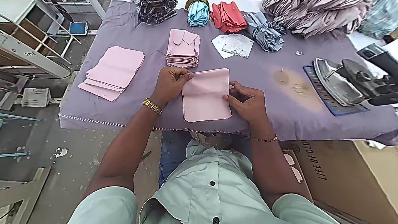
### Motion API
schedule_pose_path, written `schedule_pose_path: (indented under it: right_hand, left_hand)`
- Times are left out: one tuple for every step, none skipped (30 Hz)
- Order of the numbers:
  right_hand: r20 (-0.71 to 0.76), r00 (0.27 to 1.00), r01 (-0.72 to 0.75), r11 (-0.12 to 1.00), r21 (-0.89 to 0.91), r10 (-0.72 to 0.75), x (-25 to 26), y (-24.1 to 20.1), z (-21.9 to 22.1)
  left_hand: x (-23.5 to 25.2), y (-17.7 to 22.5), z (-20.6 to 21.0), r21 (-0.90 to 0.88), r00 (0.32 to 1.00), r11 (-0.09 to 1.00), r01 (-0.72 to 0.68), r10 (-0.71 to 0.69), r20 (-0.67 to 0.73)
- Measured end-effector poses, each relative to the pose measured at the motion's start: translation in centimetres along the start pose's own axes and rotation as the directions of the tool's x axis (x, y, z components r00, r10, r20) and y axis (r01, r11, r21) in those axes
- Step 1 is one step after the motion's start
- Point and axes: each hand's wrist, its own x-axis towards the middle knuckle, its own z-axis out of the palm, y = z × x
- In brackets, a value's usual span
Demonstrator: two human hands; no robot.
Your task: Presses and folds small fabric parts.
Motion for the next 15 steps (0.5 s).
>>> schedule_pose_path:
  right_hand:
    - [-0.005, 1.0, -0.016, 0.999, 0.045, 0.016, 0.2, -0.2, 0.0]
    - [-0.009, 0.999, -0.045, 0.994, 0.102, 0.046, 0.5, -0.7, -0.1]
    - [-0.008, 0.996, -0.083, 0.985, 0.149, 0.085, 0.8, -1.2, -0.1]
    - [-0.007, 0.994, -0.109, 0.977, 0.185, 0.112, 1.0, -1.9, -0.1]
    - [-0.009, 0.994, -0.107, 0.973, 0.204, 0.111, 1.3, -2.3, 0.0]
    - [-0.015, 0.996, -0.085, 0.977, 0.197, 0.09, 1.6, -2.7, 0.1]
    - [-0.03, 0.998, -0.055, 0.982, 0.179, 0.062, 2.0, -2.9, 0.3]
    - [-0.057, 0.998, -0.026, 0.986, 0.166, 0.036, 2.2, -2.9, 0.6]
    - [-0.09, 0.995, -0.015, 0.987, 0.16, 0.03, 2.4, -2.9, 1.0]
    - [-0.109, 0.993, -0.013, 0.986, 0.165, 0.032, 2.3, -2.9, 1.3]
    - [-0.126, 0.992, -0.01, 0.985, 0.171, 0.032, 2.3, -2.7, 1.6]
    - [-0.15, 0.988, 0.004, 0.985, 0.172, 0.022, 2.3, -2.3, 1.8]
    - [-0.183, 0.983, 0.03, 0.985, 0.172, 0.001, 2.4, -1.8, 2.0]
    - [-0.213, 0.977, 0.067, 0.983, 0.174, -0.029, 2.3, -1.4, 2.1]
    - [-0.234, 0.971, 0.099, 0.979, 0.177, -0.056, 2.2, -1.0, 2.2]
  left_hand:
    - [0.0, 0.0, 0.0, -0.018, 1.0, 1.0, -0.021, 0.021, 0.002]
    - [0.1, 0.1, 0.0, -0.037, 0.999, 0.998, -0.042, 0.042, 0.003]
    - [0.1, 0.2, 0.1, -0.058, 0.998, 0.997, -0.06, 0.06, 0.011]
    - [0.1, 0.3, 0.2, -0.074, 0.997, 0.995, -0.073, 0.075, 0.024]
    - [0.1, 0.3, 0.2, -0.09, 0.995, 0.992, -0.087, 0.091, 0.036]
    - [0.1, 0.2, 0.3, -0.105, 0.993, 0.989, -0.1, 0.105, 0.047]
    - [0.1, 0.3, 0.3, -0.128, 0.992, 0.986, -0.108, 0.115, 0.055]
    - [0.1, 0.4, 0.3, -0.154, 0.991, 0.983, -0.104, 0.114, 0.064]
    - [0.0, 0.5, 0.3, -0.178, 0.992, 0.98, -0.09, 0.105, 0.075]
    - [-0.1, 0.6, 0.2, -0.195, 0.992, 0.978, -0.073, 0.091, 0.084]
    - [-0.1, 0.7, 0.2, -0.205, 0.994, 0.977, -0.056, 0.075, 0.084]
    - [-0.1, 0.7, 0.2, -0.213, 0.995, 0.976, -0.043, 0.061, 0.078]
    - [-0.1, 0.7, 0.1, -0.224, 0.995, 0.974, -0.043, 0.061, 0.073]
    - [-0.1, 0.7, 0.2, -0.224, 0.996, 0.973, -0.053, 0.069, 0.063]
    - [-0.1, 0.7, 0.3, -0.217, 0.996, 0.974, -0.064, 0.076, 0.047]
